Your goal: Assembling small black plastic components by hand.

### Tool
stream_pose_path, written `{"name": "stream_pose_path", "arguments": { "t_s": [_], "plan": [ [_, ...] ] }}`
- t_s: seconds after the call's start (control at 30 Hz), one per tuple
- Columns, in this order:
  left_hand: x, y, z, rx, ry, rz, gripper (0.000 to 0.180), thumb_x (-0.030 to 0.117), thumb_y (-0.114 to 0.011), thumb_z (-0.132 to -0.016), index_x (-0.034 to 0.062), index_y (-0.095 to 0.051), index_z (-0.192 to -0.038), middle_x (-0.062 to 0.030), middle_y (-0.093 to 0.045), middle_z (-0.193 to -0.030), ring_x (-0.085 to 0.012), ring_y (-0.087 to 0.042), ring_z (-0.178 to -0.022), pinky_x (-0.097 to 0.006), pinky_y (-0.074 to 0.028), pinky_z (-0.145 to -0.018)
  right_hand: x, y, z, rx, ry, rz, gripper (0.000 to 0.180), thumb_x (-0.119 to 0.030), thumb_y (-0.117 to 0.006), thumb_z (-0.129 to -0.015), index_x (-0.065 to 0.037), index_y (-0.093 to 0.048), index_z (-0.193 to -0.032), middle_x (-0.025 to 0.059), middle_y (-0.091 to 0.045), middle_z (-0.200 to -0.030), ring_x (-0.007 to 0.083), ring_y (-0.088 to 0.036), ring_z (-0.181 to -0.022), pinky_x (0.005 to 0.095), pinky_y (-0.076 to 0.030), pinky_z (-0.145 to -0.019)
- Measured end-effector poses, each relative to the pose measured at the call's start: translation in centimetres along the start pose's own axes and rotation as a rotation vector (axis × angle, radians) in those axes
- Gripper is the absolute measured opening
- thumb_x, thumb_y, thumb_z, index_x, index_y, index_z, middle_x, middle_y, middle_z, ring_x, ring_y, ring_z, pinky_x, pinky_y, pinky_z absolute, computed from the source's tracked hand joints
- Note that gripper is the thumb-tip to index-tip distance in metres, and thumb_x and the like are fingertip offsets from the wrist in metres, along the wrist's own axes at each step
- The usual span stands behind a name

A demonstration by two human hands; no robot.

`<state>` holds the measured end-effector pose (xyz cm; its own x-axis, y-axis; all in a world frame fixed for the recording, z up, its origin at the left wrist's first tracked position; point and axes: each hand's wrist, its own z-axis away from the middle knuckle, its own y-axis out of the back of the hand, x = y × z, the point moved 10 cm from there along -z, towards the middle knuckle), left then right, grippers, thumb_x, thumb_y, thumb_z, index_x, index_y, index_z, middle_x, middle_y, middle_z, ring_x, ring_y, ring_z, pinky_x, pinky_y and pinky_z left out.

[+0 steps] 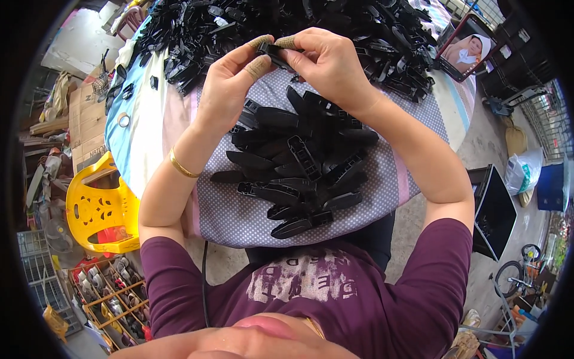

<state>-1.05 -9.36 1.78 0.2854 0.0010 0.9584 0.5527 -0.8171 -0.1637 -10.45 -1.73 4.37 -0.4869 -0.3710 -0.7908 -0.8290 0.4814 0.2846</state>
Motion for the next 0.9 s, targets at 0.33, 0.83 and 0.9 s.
{"name": "stream_pose_path", "arguments": {
  "t_s": [0.33,0.83,0.9],
  "plan": [
    [1.1,0.8,-0.3,0.009,-0.036,0.082,0.028,0.011,-0.058,-0.087,-0.0009,-0.058,-0.112,-0.0127,-0.063,-0.103,-0.0165,-0.060,-0.094,-0.027,-0.048,-0.086,-0.4,-0.8,-0.1,-0.070,-0.056,0.206,0.021,-0.012,-0.064,-0.083,0.004,-0.060,-0.096,0.0059,-0.061,-0.085,0.0092,-0.059,-0.072,0.0213,-0.049,-0.063],
    [5.0,-3.0,0.7,-0.347,-0.160,-0.399,0.035,0.010,-0.063,-0.082,0.0000,-0.057,-0.115,-0.0089,-0.065,-0.095,-0.0130,-0.061,-0.087,-0.024,-0.048,-0.081,-1.1,0.0,-0.5,-0.487,-0.078,0.206,0.026,-0.010,-0.068,-0.077,0.001,-0.063,-0.101,0.0091,-0.066,-0.086,0.0106,-0.060,-0.076,0.0226,-0.049,-0.069],
    [5.7,-5.6,2.4,-0.485,-0.140,-0.681,0.042,0.012,-0.069,-0.076,0.0063,-0.057,-0.117,-0.0079,-0.066,-0.092,-0.0127,-0.061,-0.080,-0.027,-0.049,-0.075,0.2,4.3,-1.1,-0.446,-0.072,0.455,0.027,-0.015,-0.071,-0.073,0.001,-0.064,-0.094,0.0106,-0.065,-0.079,0.0138,-0.062,-0.072,0.0254,-0.049,-0.066]
  ]
}}
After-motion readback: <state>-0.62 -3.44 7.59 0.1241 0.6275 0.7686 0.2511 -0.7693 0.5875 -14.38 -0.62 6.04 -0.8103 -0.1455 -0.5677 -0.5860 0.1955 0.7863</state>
